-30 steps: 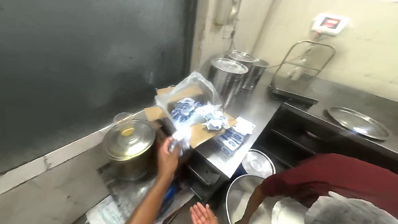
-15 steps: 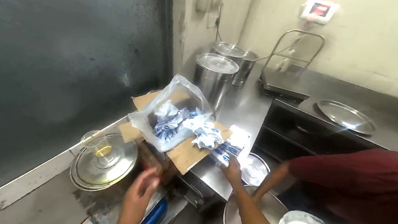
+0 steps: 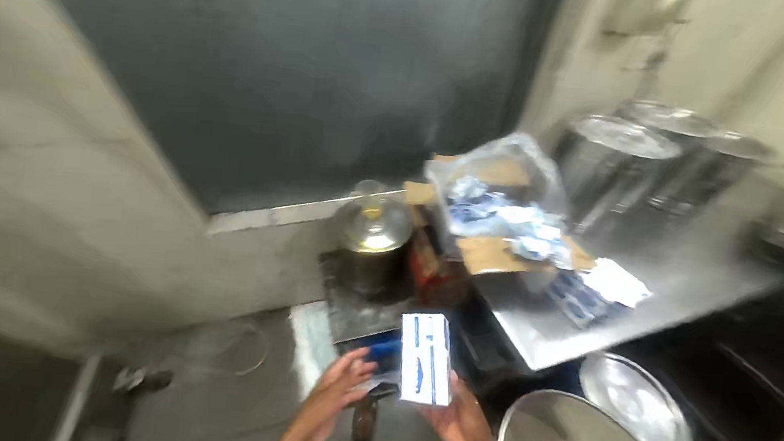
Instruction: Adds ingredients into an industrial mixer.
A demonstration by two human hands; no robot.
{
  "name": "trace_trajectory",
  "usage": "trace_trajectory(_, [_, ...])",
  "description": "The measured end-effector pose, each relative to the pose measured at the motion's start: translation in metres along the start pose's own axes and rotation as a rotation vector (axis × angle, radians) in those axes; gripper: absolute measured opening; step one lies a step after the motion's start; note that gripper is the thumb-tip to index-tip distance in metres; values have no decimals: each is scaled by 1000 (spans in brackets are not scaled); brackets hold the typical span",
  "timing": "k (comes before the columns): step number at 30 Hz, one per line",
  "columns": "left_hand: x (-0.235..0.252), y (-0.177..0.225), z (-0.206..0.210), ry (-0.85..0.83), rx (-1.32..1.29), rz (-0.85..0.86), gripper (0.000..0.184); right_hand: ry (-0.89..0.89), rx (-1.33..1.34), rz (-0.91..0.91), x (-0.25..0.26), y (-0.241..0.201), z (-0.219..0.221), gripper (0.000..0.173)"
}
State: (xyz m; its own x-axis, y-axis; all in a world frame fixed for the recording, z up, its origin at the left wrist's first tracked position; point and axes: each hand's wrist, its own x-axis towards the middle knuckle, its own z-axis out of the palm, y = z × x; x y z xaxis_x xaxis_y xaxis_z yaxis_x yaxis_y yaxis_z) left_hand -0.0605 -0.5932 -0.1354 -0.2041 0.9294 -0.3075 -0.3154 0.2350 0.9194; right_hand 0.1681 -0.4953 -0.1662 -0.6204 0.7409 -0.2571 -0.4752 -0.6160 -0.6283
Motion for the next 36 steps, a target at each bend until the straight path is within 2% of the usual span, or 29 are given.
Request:
trace_trajectory(2, [-44, 1, 0, 20, -207, 25, 53, -160, -149, 91, -17, 41, 61, 67])
trace_trajectory(5, [-114, 5, -32, 282, -437, 79, 53, -174, -501, 209, -44, 106, 147, 67])
trace_trajectory(8, [-195, -6, -86, 508, -412, 155, 54, -277, -550, 293, -67, 175, 203, 61])
trace_trajectory(11, [-277, -14, -130, 711, -437, 240, 54, -455, -570, 361, -97, 237, 253, 63])
trace_trajectory(16, [-418, -30, -202, 985, -441, 333, 54, -679, -744, 385, -155, 356, 332, 60])
trace_trajectory(21, [-555, -55, -281, 1412, -243, 388, 63, -1022, -959, 348, -226, 503, 429, 62])
trace_trajectory(24, [-639, -89, -350, 1623, -157, 451, 59, -1070, -1001, 317, -284, 605, 489, 52])
trace_trajectory(27, [-728, -105, -403, 1699, -190, 366, 55, -1144, -1040, 351, -325, 691, 531, 47])
trace_trajectory(30, [-801, -117, -439, 1637, -501, 350, 60, -1095, -1010, 558, -348, 751, 559, 57])
trace_trajectory(33, [-852, -151, -477, 1407, -951, 422, 70, -985, -955, 892, -354, 776, 587, 69])
trace_trajectory(34, [-863, -165, -487, 1403, -980, 419, 69, -961, -948, 951, -358, 781, 596, 69])
trace_trajectory(36, [-878, -188, -502, 1510, -897, 374, 56, -946, -899, 1022, -364, 792, 606, 69])
